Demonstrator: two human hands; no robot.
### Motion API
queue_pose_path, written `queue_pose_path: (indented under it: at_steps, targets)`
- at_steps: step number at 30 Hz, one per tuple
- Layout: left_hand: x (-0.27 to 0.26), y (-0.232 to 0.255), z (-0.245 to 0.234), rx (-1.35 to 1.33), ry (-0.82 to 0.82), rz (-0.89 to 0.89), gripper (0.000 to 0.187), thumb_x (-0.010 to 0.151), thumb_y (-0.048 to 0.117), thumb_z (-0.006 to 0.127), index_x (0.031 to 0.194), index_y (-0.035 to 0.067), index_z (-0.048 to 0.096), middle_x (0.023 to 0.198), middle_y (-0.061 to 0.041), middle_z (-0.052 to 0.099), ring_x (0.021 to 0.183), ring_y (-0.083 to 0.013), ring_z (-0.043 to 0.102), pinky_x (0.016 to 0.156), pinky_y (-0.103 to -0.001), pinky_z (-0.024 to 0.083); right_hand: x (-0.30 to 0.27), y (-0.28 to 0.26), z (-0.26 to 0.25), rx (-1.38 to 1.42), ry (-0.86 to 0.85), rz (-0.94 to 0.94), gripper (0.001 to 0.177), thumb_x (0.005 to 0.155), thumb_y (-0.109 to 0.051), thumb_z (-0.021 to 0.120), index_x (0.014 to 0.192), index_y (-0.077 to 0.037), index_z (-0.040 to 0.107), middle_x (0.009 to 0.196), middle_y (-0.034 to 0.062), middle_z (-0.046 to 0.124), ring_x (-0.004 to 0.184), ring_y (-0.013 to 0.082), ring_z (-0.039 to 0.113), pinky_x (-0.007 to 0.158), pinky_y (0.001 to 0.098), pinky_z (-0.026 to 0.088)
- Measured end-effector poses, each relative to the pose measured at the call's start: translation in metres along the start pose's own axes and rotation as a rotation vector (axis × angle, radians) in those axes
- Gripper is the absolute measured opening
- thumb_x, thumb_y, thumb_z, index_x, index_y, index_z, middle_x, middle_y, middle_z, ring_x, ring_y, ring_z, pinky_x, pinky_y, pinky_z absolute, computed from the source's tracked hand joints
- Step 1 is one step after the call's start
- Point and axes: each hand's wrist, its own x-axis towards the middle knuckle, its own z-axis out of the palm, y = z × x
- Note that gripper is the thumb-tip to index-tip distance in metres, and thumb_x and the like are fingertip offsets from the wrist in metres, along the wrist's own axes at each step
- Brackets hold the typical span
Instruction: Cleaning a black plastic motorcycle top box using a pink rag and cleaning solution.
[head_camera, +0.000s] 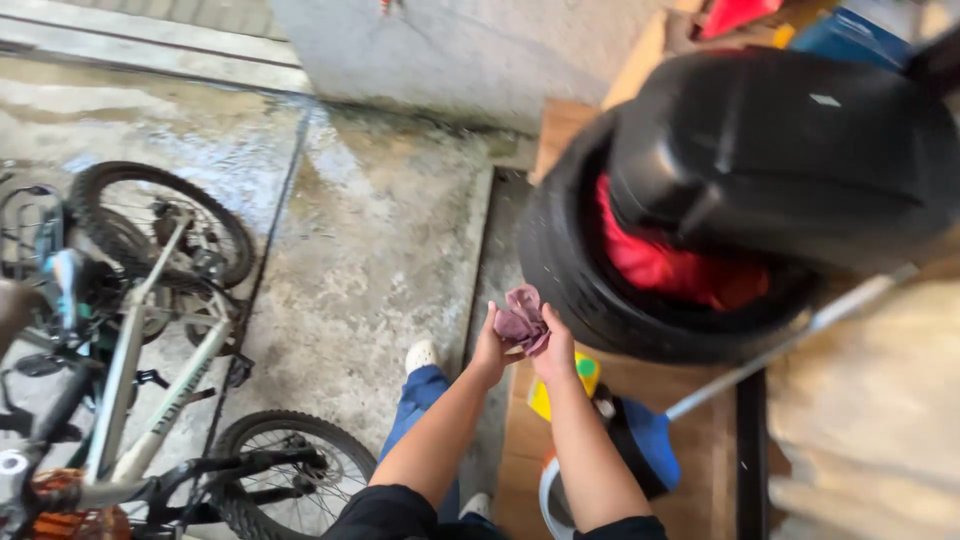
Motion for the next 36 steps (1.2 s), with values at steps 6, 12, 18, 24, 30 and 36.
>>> queue_pose_path:
  at_steps: [6, 12, 18, 24, 30, 36]
  targets:
    - [0.058, 0.161, -0.033, -0.388, -0.201, 0.132, 0.077, 0.089, 0.078, 0.044, 0.134, 0.018, 0.062, 0.129, -0.006, 0.070, 0.116, -0.0271, 0.067, 0.095, -0.046, 0.054, 0.152, 0.051, 0.097, -0.209, -0.076, 0.048, 0.024, 0.098, -0.016, 0.059, 0.120, -0.009, 0.063, 0.119, 0.0082, 0.070, 0.113, 0.0231, 0.066, 0.101, 0.0388, 0.051]
    - [0.099, 0.334, -0.050, -0.391, -0.190, 0.347, 0.045, 0.101, 0.062, 0.049, 0.130, 0.031, 0.062, 0.114, 0.000, 0.070, 0.103, -0.0205, 0.066, 0.076, -0.040, 0.052, 0.289, 0.090, 0.219, -0.636, -0.033, -0.129, 0.024, 0.097, -0.013, 0.066, 0.120, -0.007, 0.062, 0.111, 0.0058, 0.068, 0.104, 0.0166, 0.064, 0.090, 0.0315, 0.052]
    - [0.192, 0.424, -0.060, -0.529, -0.161, 0.322, 0.049, 0.102, 0.062, 0.045, 0.124, 0.023, 0.062, 0.114, -0.003, 0.072, 0.104, -0.0246, 0.069, 0.080, -0.045, 0.056, 0.387, 0.081, 0.313, -0.892, -0.010, -0.377, 0.032, 0.089, -0.015, 0.078, 0.117, -0.004, 0.064, 0.111, 0.0067, 0.071, 0.103, 0.0161, 0.066, 0.091, 0.0307, 0.053]
    - [0.317, 0.513, -0.056, -0.557, -0.094, 0.346, 0.054, 0.105, 0.059, 0.040, 0.130, 0.016, 0.061, 0.124, -0.008, 0.070, 0.112, -0.0296, 0.067, 0.092, -0.051, 0.056, 0.538, 0.054, 0.344, -1.090, -0.015, -0.494, 0.034, 0.091, -0.021, 0.077, 0.118, -0.002, 0.067, 0.115, 0.0092, 0.072, 0.109, 0.0191, 0.066, 0.095, 0.0325, 0.053]
    - [0.474, 0.583, -0.069, -0.614, 0.109, 0.330, 0.049, 0.104, 0.054, 0.039, 0.132, 0.020, 0.060, 0.129, -0.004, 0.067, 0.117, -0.0281, 0.065, 0.095, -0.056, 0.053, 0.730, 0.040, 0.371, -1.272, -0.086, -0.593, 0.030, 0.092, -0.016, 0.073, 0.120, -0.006, 0.067, 0.117, 0.0104, 0.072, 0.107, 0.0235, 0.067, 0.092, 0.0364, 0.055]
    - [0.596, 0.628, -0.100, -0.683, 0.259, 0.240, 0.044, 0.103, 0.051, 0.038, 0.125, 0.021, 0.061, 0.113, -0.003, 0.067, 0.101, -0.0241, 0.064, 0.090, -0.059, 0.053, 0.863, 0.048, 0.461, -1.437, -0.433, -0.905, 0.035, 0.095, -0.007, 0.066, 0.129, -0.004, 0.064, 0.128, 0.0164, 0.065, 0.122, 0.0367, 0.062, 0.106, 0.0436, 0.049]
